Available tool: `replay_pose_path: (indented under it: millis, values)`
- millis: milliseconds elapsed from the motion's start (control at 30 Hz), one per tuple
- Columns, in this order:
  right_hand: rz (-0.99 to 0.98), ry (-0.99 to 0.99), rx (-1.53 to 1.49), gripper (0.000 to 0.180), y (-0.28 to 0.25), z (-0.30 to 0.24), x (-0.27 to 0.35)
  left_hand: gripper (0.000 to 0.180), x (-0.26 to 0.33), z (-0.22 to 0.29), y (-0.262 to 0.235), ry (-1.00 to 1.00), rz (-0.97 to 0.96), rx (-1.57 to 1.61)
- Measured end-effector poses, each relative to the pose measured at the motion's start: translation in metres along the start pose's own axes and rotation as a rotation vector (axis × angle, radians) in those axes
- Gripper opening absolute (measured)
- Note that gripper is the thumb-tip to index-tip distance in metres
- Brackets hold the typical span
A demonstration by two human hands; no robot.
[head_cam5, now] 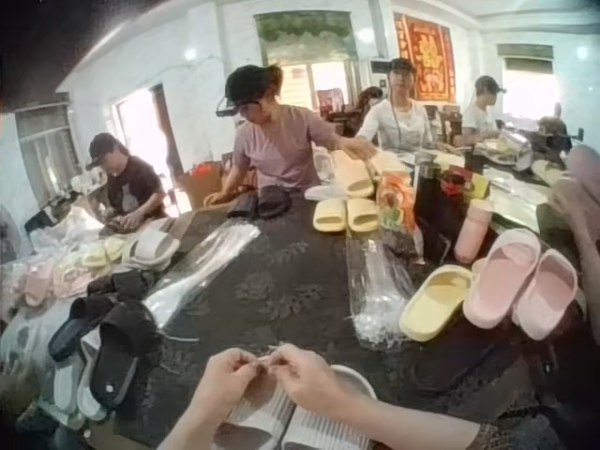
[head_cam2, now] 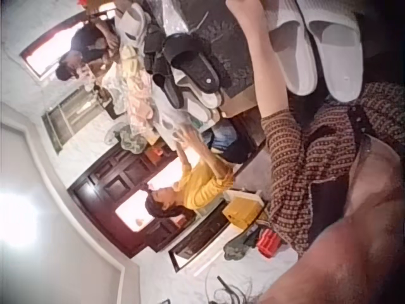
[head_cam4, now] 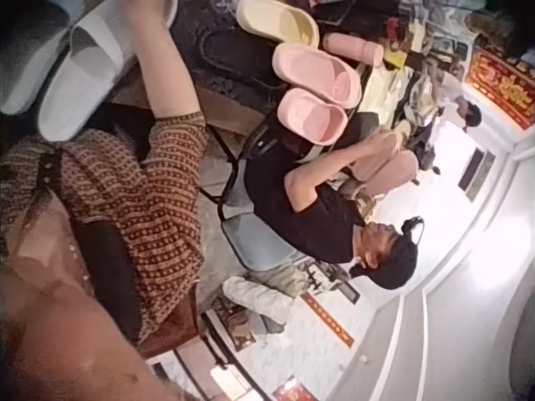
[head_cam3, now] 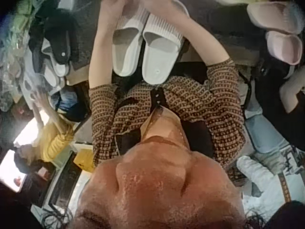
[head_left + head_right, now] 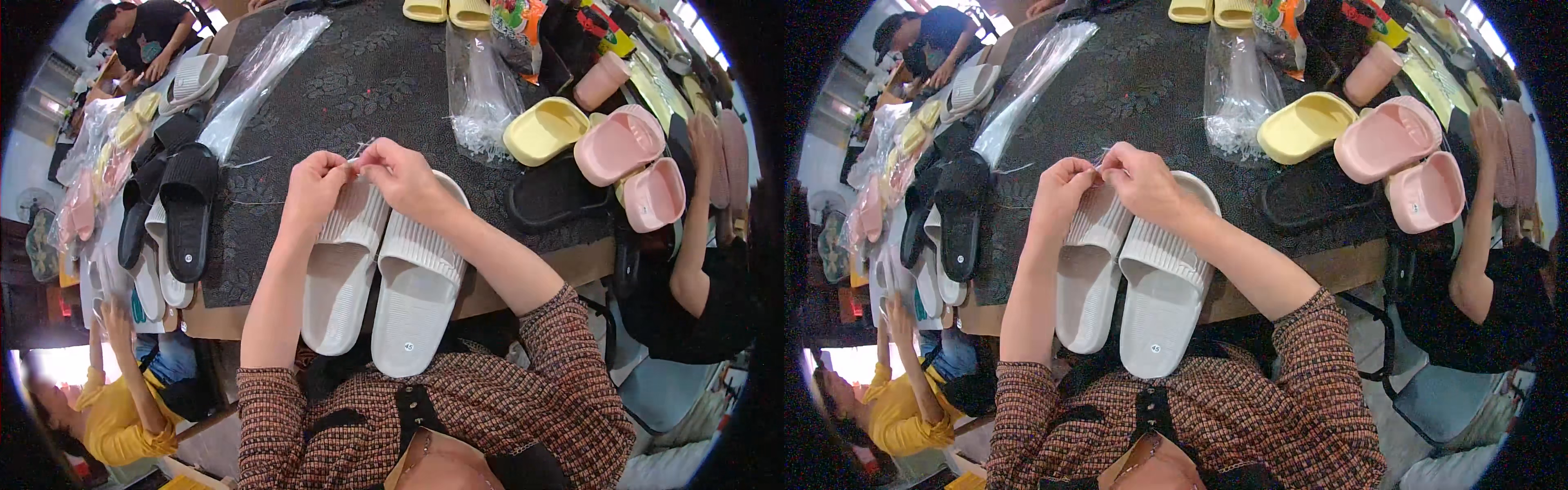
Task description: The person pairs slide sandals together by hand, threading and securing plastic tag fasteners through each pair before setting them aside.
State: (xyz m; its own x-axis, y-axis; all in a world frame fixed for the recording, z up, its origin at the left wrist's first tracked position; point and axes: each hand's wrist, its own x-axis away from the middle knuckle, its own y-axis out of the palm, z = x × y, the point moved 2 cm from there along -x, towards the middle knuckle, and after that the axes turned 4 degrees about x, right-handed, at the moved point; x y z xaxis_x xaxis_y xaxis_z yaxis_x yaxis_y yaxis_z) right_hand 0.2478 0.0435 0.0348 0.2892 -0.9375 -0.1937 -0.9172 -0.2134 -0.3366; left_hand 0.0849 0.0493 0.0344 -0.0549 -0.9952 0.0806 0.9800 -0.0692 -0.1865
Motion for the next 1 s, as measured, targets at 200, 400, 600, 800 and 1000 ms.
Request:
replay_pose_path:
  millis: [200,400,600,800,1000]
  values:
    - [0.171,-0.01,-0.293,0.007,0.001,0.01,0.002,0.008,-0.003,-0.004,0.003,0.056,-0.013,-0.019]
    - [0.326,0.021,-0.367,0.004,-0.007,0.006,-0.001,0.007,0.001,0.001,0.003,0.058,-0.022,0.042]
    - [0.206,0.077,-0.302,0.005,-0.001,0.015,-0.006,0.008,0.004,0.005,0.004,0.048,-0.054,-0.008]
    - [0.167,0.094,-0.31,0.005,0.0,0.018,-0.005,0.008,0.0,-0.001,0.001,0.058,-0.048,0.078]
    - [0.188,0.083,-0.291,0.004,0.0,0.018,-0.007,0.009,0.002,0.003,-0.002,0.041,0.022,0.197]
